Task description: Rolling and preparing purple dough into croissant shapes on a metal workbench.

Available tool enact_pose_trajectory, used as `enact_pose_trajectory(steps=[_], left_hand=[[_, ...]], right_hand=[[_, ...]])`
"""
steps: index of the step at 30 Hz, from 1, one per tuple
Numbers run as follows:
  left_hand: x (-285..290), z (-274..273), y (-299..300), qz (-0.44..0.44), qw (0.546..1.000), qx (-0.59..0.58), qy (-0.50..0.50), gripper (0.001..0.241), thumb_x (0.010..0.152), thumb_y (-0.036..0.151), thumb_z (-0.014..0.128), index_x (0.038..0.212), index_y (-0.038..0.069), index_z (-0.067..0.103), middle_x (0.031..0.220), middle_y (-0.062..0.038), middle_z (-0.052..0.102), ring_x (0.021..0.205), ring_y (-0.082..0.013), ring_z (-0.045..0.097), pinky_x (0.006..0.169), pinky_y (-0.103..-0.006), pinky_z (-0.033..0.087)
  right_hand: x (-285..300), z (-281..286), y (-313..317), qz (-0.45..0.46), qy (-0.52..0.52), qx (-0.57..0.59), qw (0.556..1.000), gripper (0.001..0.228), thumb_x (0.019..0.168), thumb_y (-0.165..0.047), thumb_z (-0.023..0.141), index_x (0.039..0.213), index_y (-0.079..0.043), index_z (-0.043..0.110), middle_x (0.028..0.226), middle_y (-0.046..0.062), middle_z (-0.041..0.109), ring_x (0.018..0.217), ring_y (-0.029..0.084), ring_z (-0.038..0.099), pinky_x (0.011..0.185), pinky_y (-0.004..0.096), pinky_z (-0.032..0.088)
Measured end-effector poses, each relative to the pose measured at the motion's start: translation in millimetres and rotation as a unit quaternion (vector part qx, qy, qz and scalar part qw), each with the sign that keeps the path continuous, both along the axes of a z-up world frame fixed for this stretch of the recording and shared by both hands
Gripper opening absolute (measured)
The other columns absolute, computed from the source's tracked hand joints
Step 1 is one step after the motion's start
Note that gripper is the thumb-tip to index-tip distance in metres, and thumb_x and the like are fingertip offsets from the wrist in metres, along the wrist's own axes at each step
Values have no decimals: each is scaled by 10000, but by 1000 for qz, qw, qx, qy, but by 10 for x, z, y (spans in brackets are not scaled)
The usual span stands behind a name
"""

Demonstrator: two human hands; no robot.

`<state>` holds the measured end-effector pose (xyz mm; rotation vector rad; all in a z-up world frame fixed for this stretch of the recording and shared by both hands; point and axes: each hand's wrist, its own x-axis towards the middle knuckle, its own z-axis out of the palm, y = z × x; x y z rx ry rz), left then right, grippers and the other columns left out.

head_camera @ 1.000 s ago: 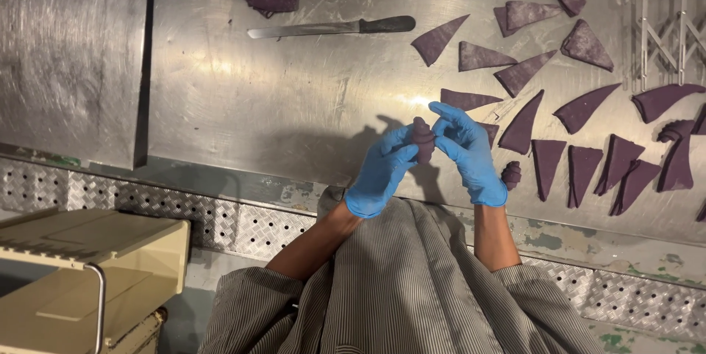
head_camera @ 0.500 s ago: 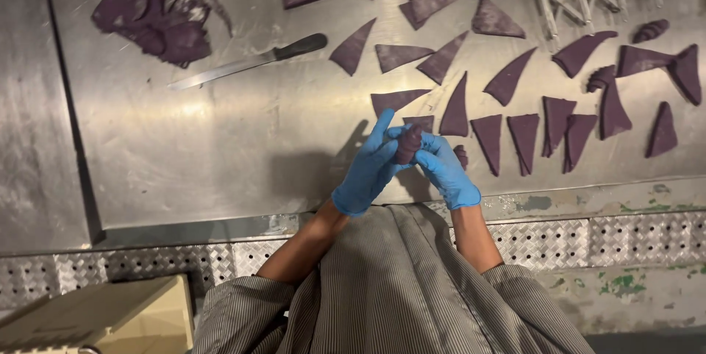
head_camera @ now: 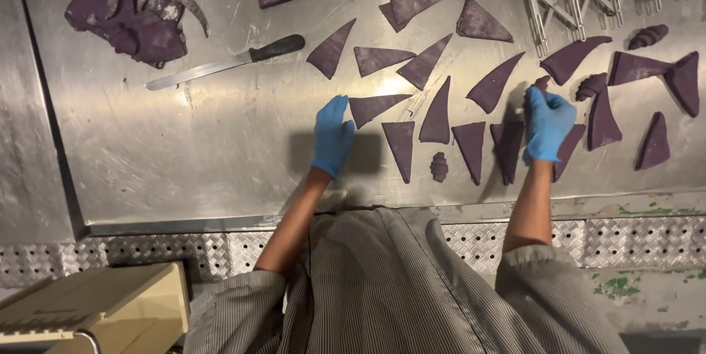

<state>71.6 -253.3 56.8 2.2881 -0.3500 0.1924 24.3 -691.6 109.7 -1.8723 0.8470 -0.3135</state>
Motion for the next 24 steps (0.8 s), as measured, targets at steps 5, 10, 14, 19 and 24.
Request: enact_pose_trajectory(steps=[5,10,14,19,24], left_hand=[[165,-94,-291,-36,991,123,-40,577,855,165,670,1411,51,568,1361,-151,607,1195,-335,594,965,-460,516],[305,-285,-399,-15,974,218,66,636,831,190,715,1423,27,546,1163,-150,613,1055,-354,582,865,-487,510],[383,-175,-345,-11,977,167,134,401,760,246,755,1129,102,692,1069,-152,611,1001,-381,558,839,-502,504],[261,0,-205,-64,975,33,208,155,839,247,773,912,113,745,1005,-103,716,996,-289,624,897,-424,537],[23,169,-47,-35,865,-349,358,417,876,164,741,1260,27,656,1103,-78,714,995,-133,657,832,-264,562]], right_hand=[[122,-438,-244,48,138,-306,941,439,982,-451,811,879,-26,774,790,186,710,691,330,657,669,453,495],[91,-507,-218,85,161,-500,847,555,981,-577,791,813,-49,785,741,192,689,720,398,639,623,520,484],[-24,-475,-158,57,119,-502,854,575,994,-580,802,1014,-7,761,884,185,698,846,383,632,713,508,497],[-170,-104,576,35,19,-454,890,481,1076,-417,785,1270,9,676,1105,162,666,994,332,608,861,475,509],[-299,263,1959,138,49,82,986,413,1030,-394,594,1060,-27,783,893,74,719,815,154,639,760,320,506]])
